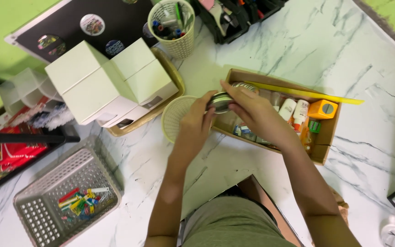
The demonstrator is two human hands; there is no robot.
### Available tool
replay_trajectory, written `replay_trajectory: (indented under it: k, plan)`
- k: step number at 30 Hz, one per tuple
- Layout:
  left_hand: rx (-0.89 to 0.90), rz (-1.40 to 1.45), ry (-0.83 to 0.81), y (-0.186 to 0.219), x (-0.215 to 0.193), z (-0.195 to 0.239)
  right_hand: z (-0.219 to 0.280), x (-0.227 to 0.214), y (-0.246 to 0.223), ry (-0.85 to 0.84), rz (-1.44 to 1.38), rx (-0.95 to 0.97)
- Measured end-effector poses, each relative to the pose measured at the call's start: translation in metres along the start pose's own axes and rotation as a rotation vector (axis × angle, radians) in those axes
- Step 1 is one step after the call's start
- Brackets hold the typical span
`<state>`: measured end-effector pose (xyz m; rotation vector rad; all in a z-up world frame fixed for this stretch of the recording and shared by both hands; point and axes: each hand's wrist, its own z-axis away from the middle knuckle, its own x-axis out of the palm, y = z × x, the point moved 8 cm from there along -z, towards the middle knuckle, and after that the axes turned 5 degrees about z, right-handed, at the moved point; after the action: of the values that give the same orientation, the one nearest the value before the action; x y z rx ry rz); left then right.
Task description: The person sorts various craft supplies from a cardboard box and a plastic basket onto a black rolling cart. They place metal tins, a yellow ruler, glue bottles, and small boxes into the cart's top shelf, then move the empty box to a nearby table.
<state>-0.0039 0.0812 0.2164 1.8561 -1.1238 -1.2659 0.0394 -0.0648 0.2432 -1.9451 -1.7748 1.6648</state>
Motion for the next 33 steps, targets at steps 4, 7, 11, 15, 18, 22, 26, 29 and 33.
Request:
replay_trajectory:
  k: [4,7,11,15,18,22,26,29,33]
  plan:
    - [-0.163,0.132,-0.063,-0.027,-0.027,0.019,-0.019,0.040,-0.008,-0.050,-0.001,-0.044]
    - [-0.146,0.024,-0.055,-0.040,-0.043,0.033,-0.031,0.064,-0.015,-0.096,0.020,-0.131]
    - [-0.179,-0.122,-0.039,-0.052,-0.060,0.039,-0.044,0.097,-0.014,-0.179,0.159,-0.392]
    - [-0.121,-0.143,-0.047,-0.060,-0.061,0.045,-0.039,0.156,-0.004,-0.371,0.553,-0.731]
    - [-0.142,-0.156,-0.031,-0.067,-0.058,0.049,-0.030,0.213,0.019,-0.418,0.613,-0.879]
    - [-0.169,-0.162,-0.020,-0.074,-0.058,0.050,-0.022,0.246,0.025,-0.270,0.645,-0.968]
    - [-0.144,-0.153,-0.031,-0.075,-0.056,0.053,-0.015,0.271,0.040,-0.488,0.713,-0.907]
    - [-0.151,-0.141,-0.033,-0.074,-0.057,0.053,-0.021,0.267,0.046,-0.496,0.545,-0.812]
    - [-0.194,-0.131,-0.055,-0.073,-0.056,0.052,-0.025,0.260,0.061,-0.608,0.531,-0.652]
